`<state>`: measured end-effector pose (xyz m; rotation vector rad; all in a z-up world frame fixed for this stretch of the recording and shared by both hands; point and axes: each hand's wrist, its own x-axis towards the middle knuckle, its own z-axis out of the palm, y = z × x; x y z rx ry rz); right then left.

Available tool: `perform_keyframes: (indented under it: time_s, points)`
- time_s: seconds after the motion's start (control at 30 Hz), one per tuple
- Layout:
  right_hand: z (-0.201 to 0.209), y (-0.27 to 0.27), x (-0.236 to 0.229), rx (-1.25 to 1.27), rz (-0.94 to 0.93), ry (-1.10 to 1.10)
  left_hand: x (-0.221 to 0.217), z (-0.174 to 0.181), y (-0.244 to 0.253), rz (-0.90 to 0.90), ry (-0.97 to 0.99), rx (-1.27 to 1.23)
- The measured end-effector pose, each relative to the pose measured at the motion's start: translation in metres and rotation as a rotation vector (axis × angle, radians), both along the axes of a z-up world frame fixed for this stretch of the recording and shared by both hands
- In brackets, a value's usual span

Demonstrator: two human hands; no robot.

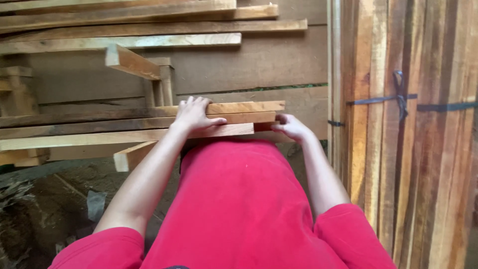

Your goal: Bundling and tying wooden planks together.

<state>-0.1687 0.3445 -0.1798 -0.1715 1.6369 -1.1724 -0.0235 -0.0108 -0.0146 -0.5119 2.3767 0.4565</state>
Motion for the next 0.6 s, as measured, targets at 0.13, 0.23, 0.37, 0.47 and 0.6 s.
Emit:
perform_keyframes:
  time_s: [0.13, 0.23, 0.37, 0.47, 0.6]
  points:
    - [0.011, -0.005, 0.018, -0.015, 0.143, 0.221, -0.001, -0.006, 0.000, 0.010, 0.023, 0.010]
    - [0.043, -0.018, 0.031, 0.136, 0.157, 0.297, 0.004, -0.009, -0.002, 0.036, 0.017, 0.025]
    - [0.033, -0.017, 0.042, 0.137, 0.069, 0.318, 0.003, -0.012, -0.003, 0.040, 0.019, 0.028]
    - [0.028, -0.015, 0.048, 0.109, 0.054, 0.345, -0.001, 0.024, 0.008, -0.032, 0.008, 0.029]
    - [0.033, -0.012, 0.054, 0.027, 0.093, 0.532, 0.013, 0.015, 0.021, -0.298, 0.138, -0.113]
